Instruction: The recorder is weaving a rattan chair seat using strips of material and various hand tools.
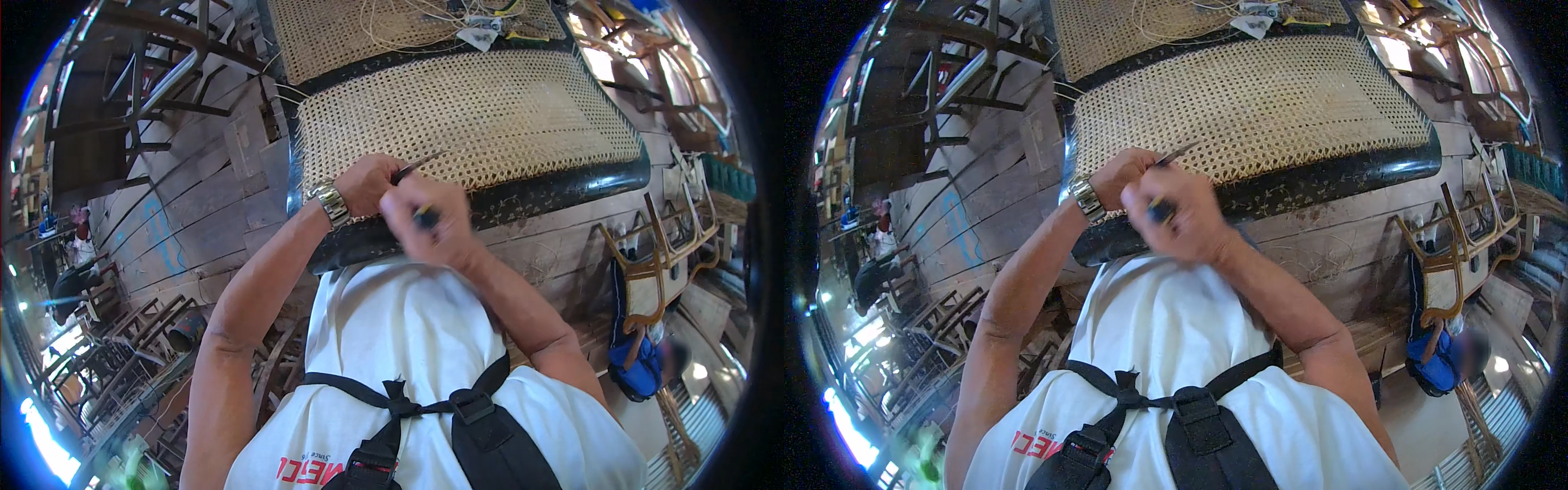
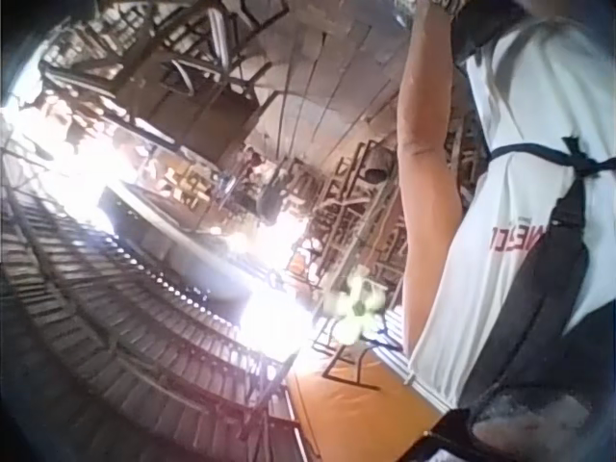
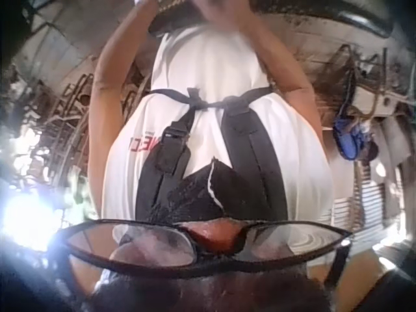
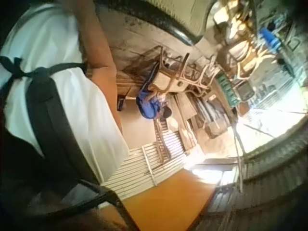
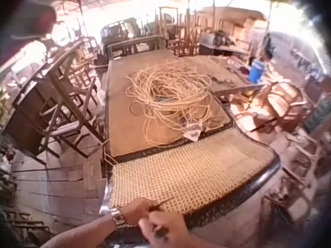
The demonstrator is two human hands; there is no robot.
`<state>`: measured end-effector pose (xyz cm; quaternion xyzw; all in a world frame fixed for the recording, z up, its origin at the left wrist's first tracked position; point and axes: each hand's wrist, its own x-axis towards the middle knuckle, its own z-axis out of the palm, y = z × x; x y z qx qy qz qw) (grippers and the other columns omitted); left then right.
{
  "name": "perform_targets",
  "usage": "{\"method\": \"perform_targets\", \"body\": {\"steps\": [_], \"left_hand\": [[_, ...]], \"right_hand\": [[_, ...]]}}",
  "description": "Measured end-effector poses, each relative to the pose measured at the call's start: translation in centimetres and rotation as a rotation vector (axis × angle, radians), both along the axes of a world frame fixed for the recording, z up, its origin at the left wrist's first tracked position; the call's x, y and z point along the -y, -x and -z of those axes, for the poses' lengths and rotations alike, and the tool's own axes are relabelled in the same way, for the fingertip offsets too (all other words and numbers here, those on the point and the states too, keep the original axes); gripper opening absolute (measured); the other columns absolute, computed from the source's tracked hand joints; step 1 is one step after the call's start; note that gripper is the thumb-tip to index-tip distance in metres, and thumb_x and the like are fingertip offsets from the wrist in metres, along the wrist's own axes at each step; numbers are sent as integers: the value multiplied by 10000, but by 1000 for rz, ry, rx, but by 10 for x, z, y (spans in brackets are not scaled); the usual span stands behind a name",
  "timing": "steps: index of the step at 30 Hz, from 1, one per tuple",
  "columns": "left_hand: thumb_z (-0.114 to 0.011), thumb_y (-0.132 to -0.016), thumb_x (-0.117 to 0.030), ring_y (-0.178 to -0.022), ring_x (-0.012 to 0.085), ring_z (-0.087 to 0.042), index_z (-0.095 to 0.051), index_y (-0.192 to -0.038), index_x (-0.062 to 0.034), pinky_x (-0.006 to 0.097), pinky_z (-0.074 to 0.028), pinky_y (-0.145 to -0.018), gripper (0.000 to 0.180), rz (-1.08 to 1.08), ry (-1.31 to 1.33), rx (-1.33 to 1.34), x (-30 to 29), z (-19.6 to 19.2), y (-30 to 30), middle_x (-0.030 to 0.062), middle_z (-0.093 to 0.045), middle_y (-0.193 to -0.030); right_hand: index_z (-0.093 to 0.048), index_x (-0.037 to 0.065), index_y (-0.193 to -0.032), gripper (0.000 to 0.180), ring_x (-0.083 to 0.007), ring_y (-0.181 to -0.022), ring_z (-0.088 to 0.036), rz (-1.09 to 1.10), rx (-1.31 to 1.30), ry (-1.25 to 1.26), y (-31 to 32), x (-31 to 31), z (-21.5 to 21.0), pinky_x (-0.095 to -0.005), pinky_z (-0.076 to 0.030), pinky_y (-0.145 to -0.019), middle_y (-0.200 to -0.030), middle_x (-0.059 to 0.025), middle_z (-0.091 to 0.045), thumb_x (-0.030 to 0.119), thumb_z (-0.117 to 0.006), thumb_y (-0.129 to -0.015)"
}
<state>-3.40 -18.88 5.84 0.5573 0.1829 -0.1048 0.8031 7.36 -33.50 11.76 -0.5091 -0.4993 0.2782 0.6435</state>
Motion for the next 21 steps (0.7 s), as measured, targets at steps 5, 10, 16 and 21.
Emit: {"method": "perform_targets", "body": {"steps": [5,10,16,21], "left_hand": [[-802,-805,-197,-790,61,-609,-739,-992,-68,273,-519,-715,236,49,-295,-40,2,-5,-13,-6,-726,-865],[-810,-765,-269,-707,92,-625,-750,-870,-68,274,-505,-674,234,56,-491,-148,8,-21,-11,6,-709,-768],[-761,-747,-340,-663,145,-634,-711,-788,-59,310,-507,-634,288,156,-738,-231,11,-25,-30,52,-695,-728],[-769,-746,-351,-647,137,-611,-706,-816,-64,305,-503,-632,303,101,-673,-245,11,-30,-30,41,-679,-721]], "right_hand": [[-475,39,-694,271,-132,-558,-440,-195,40,227,-17,5,-9,-316,-379,-567,-609,9,-480,-36,-633,-901],[-506,106,-809,255,-163,-658,-490,-175,-248,-82,-71,53,-126,-336,-432,-684,-744,-19,-517,287,-552,-982],[-480,91,-881,565,-146,-660,-478,-80,-412,-217,-91,80,-104,-311,-437,-662,-754,-22,-471,652,-478,-949],[-456,71,-813,455,-110,-574,-405,-109,-564,-94,-74,70,-52,-276,-351,-533,-652,-10,-414,465,-504,-1036]]}}
